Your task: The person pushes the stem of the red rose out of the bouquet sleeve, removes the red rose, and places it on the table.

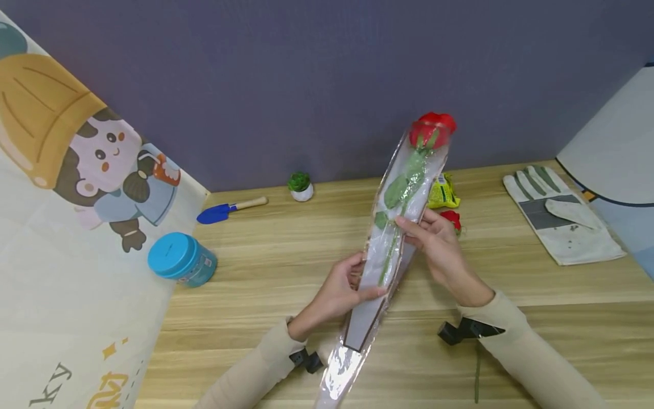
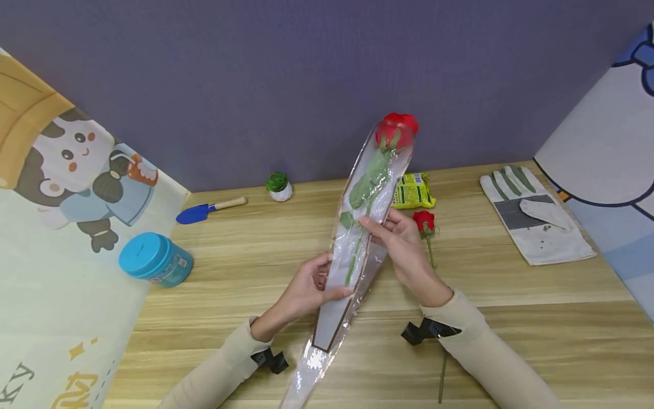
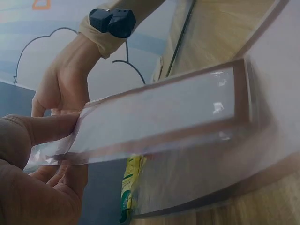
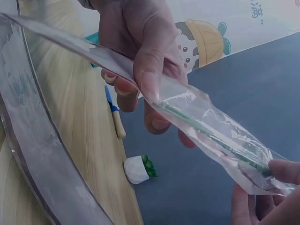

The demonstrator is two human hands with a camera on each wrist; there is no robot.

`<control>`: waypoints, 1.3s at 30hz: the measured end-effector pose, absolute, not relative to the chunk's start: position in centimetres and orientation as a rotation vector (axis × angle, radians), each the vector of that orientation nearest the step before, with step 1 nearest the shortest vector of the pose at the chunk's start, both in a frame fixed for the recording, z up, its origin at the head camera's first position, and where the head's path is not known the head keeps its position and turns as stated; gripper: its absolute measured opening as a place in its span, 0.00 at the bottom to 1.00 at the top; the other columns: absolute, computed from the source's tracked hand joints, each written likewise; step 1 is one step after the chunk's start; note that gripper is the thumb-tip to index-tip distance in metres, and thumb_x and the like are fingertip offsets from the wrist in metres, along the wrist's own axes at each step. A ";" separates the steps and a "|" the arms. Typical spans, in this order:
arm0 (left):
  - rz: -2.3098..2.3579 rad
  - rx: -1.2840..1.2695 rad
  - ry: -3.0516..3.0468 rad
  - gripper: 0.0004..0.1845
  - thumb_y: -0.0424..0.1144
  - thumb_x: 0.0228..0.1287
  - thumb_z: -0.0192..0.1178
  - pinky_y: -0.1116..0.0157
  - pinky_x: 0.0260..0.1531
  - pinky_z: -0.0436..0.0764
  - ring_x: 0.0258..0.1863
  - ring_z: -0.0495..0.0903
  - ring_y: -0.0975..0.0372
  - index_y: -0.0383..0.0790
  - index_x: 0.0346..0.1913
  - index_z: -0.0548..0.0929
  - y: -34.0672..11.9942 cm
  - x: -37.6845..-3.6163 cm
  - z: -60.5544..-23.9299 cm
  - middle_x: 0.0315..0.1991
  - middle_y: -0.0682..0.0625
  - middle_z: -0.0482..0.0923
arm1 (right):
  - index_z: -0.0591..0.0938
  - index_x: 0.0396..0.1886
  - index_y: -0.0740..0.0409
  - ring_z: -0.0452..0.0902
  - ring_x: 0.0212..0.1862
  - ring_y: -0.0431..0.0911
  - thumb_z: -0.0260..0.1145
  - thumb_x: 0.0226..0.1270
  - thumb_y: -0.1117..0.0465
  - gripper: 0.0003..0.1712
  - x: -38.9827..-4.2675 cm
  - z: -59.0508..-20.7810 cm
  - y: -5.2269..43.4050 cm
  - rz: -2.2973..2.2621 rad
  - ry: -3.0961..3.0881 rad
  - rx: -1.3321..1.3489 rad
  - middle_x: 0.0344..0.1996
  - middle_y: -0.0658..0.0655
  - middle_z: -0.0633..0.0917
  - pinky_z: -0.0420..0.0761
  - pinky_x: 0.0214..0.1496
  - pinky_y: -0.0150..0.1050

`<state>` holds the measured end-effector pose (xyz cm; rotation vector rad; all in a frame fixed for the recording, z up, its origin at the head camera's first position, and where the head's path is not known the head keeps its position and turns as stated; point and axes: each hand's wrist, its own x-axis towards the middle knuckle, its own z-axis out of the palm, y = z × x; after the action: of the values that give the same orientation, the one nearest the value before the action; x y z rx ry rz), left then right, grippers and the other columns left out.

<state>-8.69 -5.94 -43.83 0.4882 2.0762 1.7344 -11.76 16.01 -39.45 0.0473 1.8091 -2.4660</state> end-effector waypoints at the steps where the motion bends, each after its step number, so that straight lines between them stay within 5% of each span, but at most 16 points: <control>1: 1.727 0.479 2.076 0.30 0.30 0.58 0.75 0.65 0.35 0.91 0.36 0.88 0.65 0.37 0.64 0.79 -5.9 -8.7 -43.8 0.52 0.34 0.88 | 0.83 0.57 0.48 0.90 0.44 0.36 0.67 0.74 0.66 0.16 -11.7 -39.4 16.0 -2.471 1.804 0.043 0.43 0.42 0.93 0.89 0.50 0.32; 19: 1.790 0.569 1.999 0.35 0.30 0.62 0.72 0.63 0.47 0.91 0.54 0.89 0.51 0.40 0.72 0.74 -6.2 -9.0 -43.2 0.60 0.35 0.84 | 0.81 0.60 0.54 0.91 0.41 0.37 0.69 0.71 0.69 0.19 -11.8 -39.2 15.7 -2.500 1.869 0.029 0.41 0.43 0.94 0.91 0.46 0.33; 29: 1.880 0.510 1.976 0.26 0.29 0.66 0.68 0.60 0.42 0.93 0.47 0.91 0.46 0.32 0.67 0.77 -6.3 -9.2 -42.9 0.55 0.28 0.85 | 0.77 0.68 0.61 0.90 0.44 0.36 0.70 0.71 0.67 0.28 -11.8 -39.4 15.7 -2.428 1.928 0.021 0.43 0.39 0.93 0.91 0.48 0.34; 39: 1.894 0.536 1.995 0.26 0.27 0.62 0.69 0.62 0.37 0.92 0.38 0.90 0.63 0.30 0.64 0.78 -6.3 -9.0 -43.2 0.51 0.27 0.86 | 0.71 0.73 0.67 0.90 0.46 0.37 0.71 0.69 0.70 0.34 -11.6 -39.2 15.9 -2.378 1.949 -0.009 0.44 0.38 0.92 0.90 0.50 0.33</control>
<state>-9.04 -6.26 -43.17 0.5359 1.9955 1.8937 -11.59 15.95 -39.22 -0.0088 1.9494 -2.3784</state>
